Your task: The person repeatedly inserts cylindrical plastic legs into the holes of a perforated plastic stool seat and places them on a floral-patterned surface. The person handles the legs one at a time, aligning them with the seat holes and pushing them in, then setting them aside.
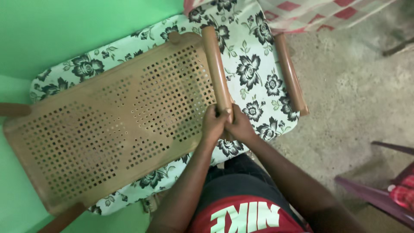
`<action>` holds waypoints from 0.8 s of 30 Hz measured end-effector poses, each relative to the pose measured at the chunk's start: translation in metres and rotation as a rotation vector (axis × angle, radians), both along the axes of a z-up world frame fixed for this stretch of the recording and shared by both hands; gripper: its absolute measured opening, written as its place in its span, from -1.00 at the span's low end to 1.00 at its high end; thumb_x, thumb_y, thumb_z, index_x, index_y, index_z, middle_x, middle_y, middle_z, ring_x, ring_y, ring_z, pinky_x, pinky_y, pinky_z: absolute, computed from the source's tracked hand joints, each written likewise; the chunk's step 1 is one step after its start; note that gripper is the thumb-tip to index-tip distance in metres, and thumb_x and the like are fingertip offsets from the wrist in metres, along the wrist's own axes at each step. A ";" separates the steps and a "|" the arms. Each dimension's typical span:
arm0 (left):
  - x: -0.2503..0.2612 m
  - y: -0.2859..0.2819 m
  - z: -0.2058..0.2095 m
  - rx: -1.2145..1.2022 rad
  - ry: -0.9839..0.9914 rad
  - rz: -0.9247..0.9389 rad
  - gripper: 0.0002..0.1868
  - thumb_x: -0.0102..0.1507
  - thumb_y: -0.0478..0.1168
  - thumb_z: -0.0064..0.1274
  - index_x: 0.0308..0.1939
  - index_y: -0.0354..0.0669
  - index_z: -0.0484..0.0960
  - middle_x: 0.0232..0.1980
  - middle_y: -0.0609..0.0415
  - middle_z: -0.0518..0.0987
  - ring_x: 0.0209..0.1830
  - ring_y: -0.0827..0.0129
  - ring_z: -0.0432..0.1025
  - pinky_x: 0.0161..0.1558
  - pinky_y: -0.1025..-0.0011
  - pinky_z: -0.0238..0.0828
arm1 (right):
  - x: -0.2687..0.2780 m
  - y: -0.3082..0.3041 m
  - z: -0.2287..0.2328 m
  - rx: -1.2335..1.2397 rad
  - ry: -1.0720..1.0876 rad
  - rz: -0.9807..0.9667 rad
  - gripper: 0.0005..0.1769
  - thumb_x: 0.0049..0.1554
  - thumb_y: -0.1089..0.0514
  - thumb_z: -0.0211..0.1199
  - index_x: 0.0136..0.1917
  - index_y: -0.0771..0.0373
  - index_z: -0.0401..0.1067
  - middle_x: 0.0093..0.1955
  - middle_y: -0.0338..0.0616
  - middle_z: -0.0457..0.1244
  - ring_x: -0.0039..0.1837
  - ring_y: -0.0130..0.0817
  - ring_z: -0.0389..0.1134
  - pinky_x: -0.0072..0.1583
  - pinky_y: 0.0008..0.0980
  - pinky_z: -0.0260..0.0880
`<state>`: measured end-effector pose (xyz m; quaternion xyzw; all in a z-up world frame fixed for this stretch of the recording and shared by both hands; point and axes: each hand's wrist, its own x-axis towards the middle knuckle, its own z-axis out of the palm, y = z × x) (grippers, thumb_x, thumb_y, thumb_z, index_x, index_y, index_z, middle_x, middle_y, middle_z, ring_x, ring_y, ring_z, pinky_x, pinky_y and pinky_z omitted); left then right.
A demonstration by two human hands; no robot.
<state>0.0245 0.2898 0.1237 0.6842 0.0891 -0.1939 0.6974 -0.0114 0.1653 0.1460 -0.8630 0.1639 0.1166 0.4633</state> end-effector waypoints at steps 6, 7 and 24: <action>-0.004 -0.036 -0.003 0.039 -0.113 -0.085 -0.60 0.20 -0.12 0.27 -0.07 -0.39 0.56 -0.23 -0.07 0.64 -0.28 0.30 0.53 -0.20 0.31 0.50 | -0.013 -0.033 0.018 -0.013 -0.061 -0.035 -0.30 0.04 0.03 0.25 0.40 0.27 0.24 -0.06 0.23 0.41 -0.05 0.01 0.52 -0.01 -0.13 0.53; -0.005 -0.044 -0.005 0.060 -0.097 -0.105 -0.59 0.20 -0.11 0.26 -0.07 -0.39 0.57 -0.23 -0.07 0.65 -0.27 0.29 0.55 -0.19 0.30 0.50 | -0.015 -0.039 0.016 -0.025 -0.022 -0.057 -0.30 0.03 0.03 0.25 0.41 0.25 0.23 -0.06 0.23 0.41 -0.05 0.02 0.52 0.00 -0.11 0.52; -0.004 -0.236 -0.062 0.118 0.112 -0.072 -0.54 0.11 -0.05 0.31 -0.11 -0.37 0.62 -0.24 -0.03 0.68 -0.31 0.33 0.57 -0.23 0.34 0.50 | -0.006 -0.220 -0.017 -0.314 -0.146 0.003 -0.39 0.14 -0.10 0.21 0.36 0.26 0.33 0.10 0.16 0.38 0.07 0.10 0.44 0.07 0.02 0.43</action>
